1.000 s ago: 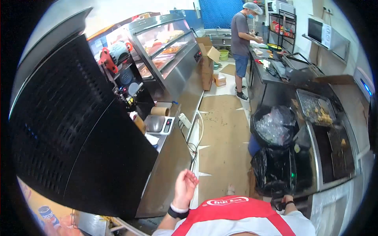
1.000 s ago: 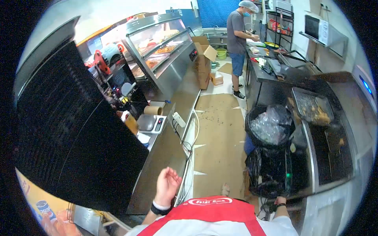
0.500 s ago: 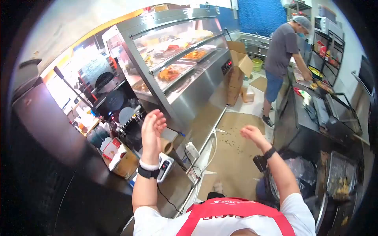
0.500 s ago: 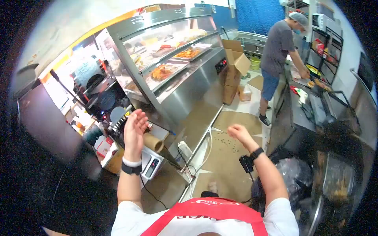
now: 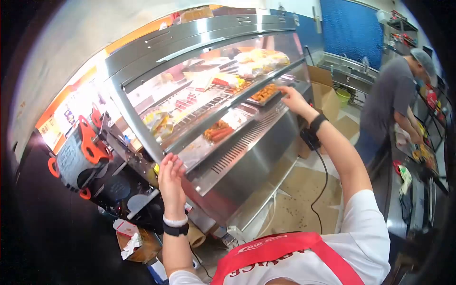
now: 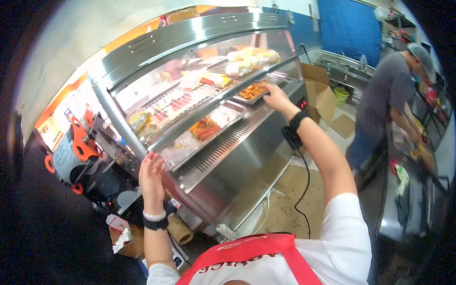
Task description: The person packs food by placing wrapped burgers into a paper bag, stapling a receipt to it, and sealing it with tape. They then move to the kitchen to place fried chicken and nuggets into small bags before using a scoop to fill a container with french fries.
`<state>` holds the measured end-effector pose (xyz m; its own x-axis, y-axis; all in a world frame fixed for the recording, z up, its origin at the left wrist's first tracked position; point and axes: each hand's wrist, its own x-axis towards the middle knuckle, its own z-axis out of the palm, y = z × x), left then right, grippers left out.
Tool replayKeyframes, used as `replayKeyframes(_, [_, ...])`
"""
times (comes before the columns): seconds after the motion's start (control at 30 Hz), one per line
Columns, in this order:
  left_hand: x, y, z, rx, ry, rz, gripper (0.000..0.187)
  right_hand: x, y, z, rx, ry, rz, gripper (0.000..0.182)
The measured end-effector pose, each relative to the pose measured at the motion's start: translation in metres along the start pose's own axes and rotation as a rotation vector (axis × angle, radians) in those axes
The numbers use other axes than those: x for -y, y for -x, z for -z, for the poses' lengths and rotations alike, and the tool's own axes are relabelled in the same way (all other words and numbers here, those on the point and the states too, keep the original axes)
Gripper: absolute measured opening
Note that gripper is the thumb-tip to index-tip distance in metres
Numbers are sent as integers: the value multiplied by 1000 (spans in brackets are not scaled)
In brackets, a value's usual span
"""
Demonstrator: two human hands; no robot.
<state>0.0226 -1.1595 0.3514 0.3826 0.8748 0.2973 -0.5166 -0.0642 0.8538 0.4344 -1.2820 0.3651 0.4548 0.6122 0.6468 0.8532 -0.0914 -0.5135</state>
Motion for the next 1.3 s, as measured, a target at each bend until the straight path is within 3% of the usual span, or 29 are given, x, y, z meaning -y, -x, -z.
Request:
replayKeyframes(0.1, [6,-2,-15,-51,21,20,32,-34,-76,-23,-4,-27,31,48])
replayKeyframes(0.17, [11,-12,-26,-75,45,46,34,-74,-119,-50,-72,18,184,46])
replayKeyframes(0.2, [10,-17,-33,-103,40,14,34,-83,-130,-58,-90,59,267,46])
replayKeyframes(0.27, [13,-24,-52,-100,31,47,35,-91,-141,-70,-65,52,156,44])
replayKeyframes(0.33, [25,-28,-69,-97,-6,22,36,-96,-144,-73,-91,111,221,38])
replayKeyframes(0.4, [40,-29,-85,-12,-105,223,36,-94,-145,-61,-58,85,262,36])
replayKeyframes(0.43, [46,-26,-92,-39,-107,229,36,-90,-142,-52,-43,69,288,33])
replayKeyframes(0.53, [46,-26,-116,129,-75,43,62,-78,-122,-11,-231,14,356,32])
replayKeyframes(0.57, [36,-25,-128,188,38,-110,84,-76,-117,1,-448,83,457,27])
replayKeyframes(0.63, [17,-18,-149,276,189,-200,90,-99,-98,-6,-805,-485,175,21])
replayKeyframes(0.67, [10,-14,-159,370,357,-290,97,-95,-97,-14,-789,-490,173,21])
replayKeyframes(0.73, [-1,-11,-176,371,261,-358,106,-72,-95,-35,-486,-999,-156,14])
replayKeyframes(0.77, [-7,-10,-184,395,213,-361,106,-61,-108,-44,-103,-1136,-209,13])
replayKeyframes(0.83, [-16,-13,-192,409,189,-382,104,-22,-145,-55,425,-1115,-247,19])
replayKeyframes(0.9, [-20,-15,-194,417,153,-420,103,9,-183,-70,608,-1102,-174,24])
replayKeyframes(0.97, [-24,-14,-195,413,163,-396,103,25,-214,-81,731,-1102,36,30])
replayKeyframes(1.1, [-27,-9,-194,405,198,-346,102,6,-273,-147,725,-839,144,35])
replayKeyframes(1.17, [-31,-6,-196,369,210,-310,102,-25,-312,-202,553,-322,572,38])
replayKeyframes(1.2, [-32,-4,-197,358,201,-337,102,-30,-321,-224,553,-328,602,38])
replayKeyframes(1.27, [-34,-2,-198,363,204,-285,103,-17,-338,-255,552,-634,-371,22])
replayKeyframes(1.3, [-34,-1,-199,348,198,-285,104,-14,-338,-262,532,-639,-413,22])
